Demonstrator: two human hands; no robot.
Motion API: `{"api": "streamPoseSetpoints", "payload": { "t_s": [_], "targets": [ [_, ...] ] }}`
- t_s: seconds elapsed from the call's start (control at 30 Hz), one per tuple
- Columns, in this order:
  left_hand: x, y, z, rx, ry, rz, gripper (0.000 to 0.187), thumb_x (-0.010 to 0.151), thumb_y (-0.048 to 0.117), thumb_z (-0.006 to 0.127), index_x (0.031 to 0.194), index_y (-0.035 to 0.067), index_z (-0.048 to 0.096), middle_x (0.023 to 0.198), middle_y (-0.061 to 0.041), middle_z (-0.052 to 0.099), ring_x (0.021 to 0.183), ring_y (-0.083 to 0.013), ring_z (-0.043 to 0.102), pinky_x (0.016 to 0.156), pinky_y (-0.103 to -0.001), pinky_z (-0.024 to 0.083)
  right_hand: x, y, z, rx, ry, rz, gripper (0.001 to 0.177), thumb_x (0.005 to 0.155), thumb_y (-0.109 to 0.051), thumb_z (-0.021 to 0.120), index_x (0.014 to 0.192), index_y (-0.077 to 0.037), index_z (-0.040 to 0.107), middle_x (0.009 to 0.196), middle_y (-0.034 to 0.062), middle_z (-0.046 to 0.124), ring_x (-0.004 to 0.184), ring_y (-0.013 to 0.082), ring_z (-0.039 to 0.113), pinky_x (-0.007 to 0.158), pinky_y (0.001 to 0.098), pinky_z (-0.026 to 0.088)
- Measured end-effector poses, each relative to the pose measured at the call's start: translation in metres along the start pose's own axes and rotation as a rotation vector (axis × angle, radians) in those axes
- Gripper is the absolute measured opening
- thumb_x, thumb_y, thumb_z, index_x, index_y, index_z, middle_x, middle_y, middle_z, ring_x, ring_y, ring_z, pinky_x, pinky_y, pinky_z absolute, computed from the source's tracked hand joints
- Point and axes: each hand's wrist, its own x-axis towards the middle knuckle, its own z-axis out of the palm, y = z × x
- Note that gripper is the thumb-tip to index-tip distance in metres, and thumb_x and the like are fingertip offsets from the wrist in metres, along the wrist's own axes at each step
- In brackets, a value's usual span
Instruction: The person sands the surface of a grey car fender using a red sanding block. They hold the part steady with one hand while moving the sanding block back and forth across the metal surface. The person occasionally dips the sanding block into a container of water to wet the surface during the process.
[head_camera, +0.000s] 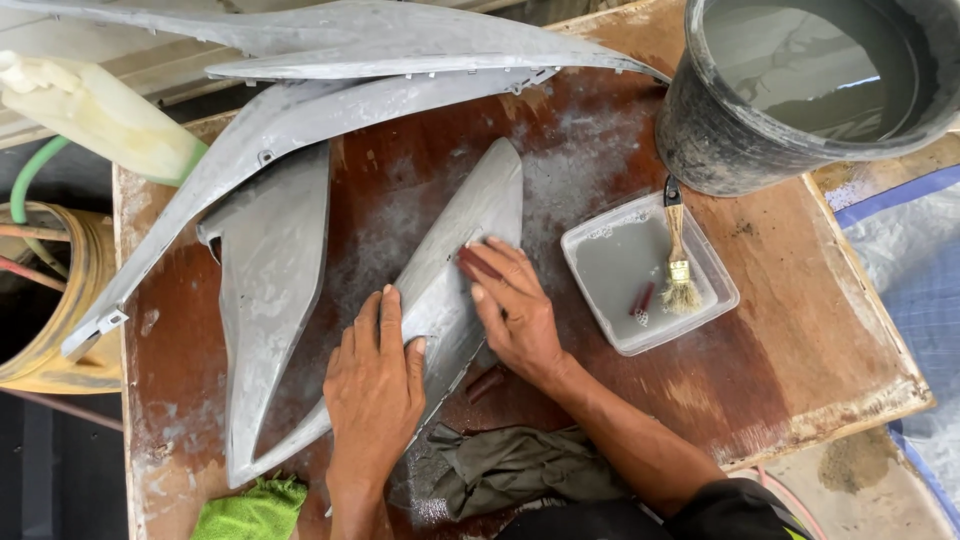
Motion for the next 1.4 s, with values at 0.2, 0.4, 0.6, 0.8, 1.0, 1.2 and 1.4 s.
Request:
{"api": "streamPoseSetpoints", "payload": {
  "t_s": [0.2, 0.4, 0.6, 0.8, 1.0, 1.2, 1.4],
  "targets": [
    [-0.002, -0.001, 0.003, 0.013, 0.001, -0.013, 0.054, 0.098, 0.028, 0.055, 0.142, -0.004, 0.051, 0.135, -0.024, 0.059, 0.098, -0.0322, 0.066, 0.078, -0.041, 0.055, -0.014, 0.014, 0.010, -0.166, -0.060, -0.044, 0.034, 0.099, -0.010, 0.061, 0.132, -0.011, 0.067, 0.153, 0.0053, 0.054, 0.148, 0.0279, 0.040, 0.130, 0.0549, 0.026],
    [-0.003, -0.001, 0.004, 0.000, -0.027, -0.022, 0.057, 0.094, 0.024, 0.061, 0.143, -0.004, 0.051, 0.137, -0.025, 0.058, 0.101, -0.0327, 0.067, 0.079, -0.041, 0.057, -0.030, 0.001, 0.022, -0.241, -0.223, -0.223, 0.035, 0.100, -0.023, 0.066, 0.136, -0.022, 0.067, 0.156, -0.0044, 0.050, 0.152, 0.0223, 0.034, 0.132, 0.0560, 0.011],
    [0.000, 0.002, -0.002, -0.008, -0.019, -0.009, 0.053, 0.097, 0.024, 0.057, 0.142, -0.004, 0.051, 0.136, -0.025, 0.058, 0.099, -0.0345, 0.066, 0.081, -0.043, 0.055, 0.002, -0.021, 0.001, -0.249, -0.073, -0.043, 0.032, 0.092, -0.006, 0.068, 0.124, -0.005, 0.074, 0.143, 0.0067, 0.062, 0.144, 0.0300, 0.047, 0.125, 0.0540, 0.029],
    [-0.002, 0.000, 0.001, 0.007, -0.026, 0.001, 0.058, 0.092, 0.020, 0.063, 0.143, -0.005, 0.051, 0.136, -0.025, 0.058, 0.098, -0.0329, 0.066, 0.079, -0.040, 0.056, -0.017, -0.018, 0.014, -0.143, -0.203, -0.233, 0.037, 0.094, -0.014, 0.072, 0.130, -0.012, 0.071, 0.149, 0.0026, 0.058, 0.148, 0.0257, 0.040, 0.131, 0.0552, 0.019],
    [-0.001, -0.001, 0.003, 0.026, -0.028, 0.007, 0.053, 0.099, 0.024, 0.056, 0.142, -0.005, 0.051, 0.134, -0.027, 0.060, 0.095, -0.0321, 0.067, 0.075, -0.041, 0.058, 0.004, -0.010, 0.003, -0.219, -0.035, 0.009, 0.033, 0.094, -0.006, 0.065, 0.126, -0.005, 0.073, 0.146, 0.0071, 0.060, 0.147, 0.0301, 0.042, 0.125, 0.0547, 0.027],
    [-0.003, -0.005, 0.008, 0.038, -0.043, 0.001, 0.054, 0.101, 0.029, 0.052, 0.143, -0.004, 0.051, 0.135, -0.028, 0.060, 0.095, -0.0319, 0.069, 0.071, -0.039, 0.060, -0.018, 0.007, 0.023, -0.124, -0.107, -0.232, 0.030, 0.107, -0.026, 0.052, 0.132, -0.020, 0.068, 0.157, -0.0014, 0.048, 0.153, 0.0222, 0.033, 0.134, 0.0506, 0.013],
    [0.000, -0.001, 0.002, 0.018, -0.063, 0.013, 0.055, 0.099, 0.024, 0.055, 0.145, -0.006, 0.047, 0.137, -0.028, 0.057, 0.097, -0.0342, 0.066, 0.074, -0.042, 0.058, -0.022, 0.006, 0.015, -0.183, -0.141, -0.157, 0.030, 0.104, -0.022, 0.057, 0.131, -0.020, 0.070, 0.159, 0.0006, 0.045, 0.153, 0.0240, 0.030, 0.132, 0.0520, 0.010]
  ]
}}
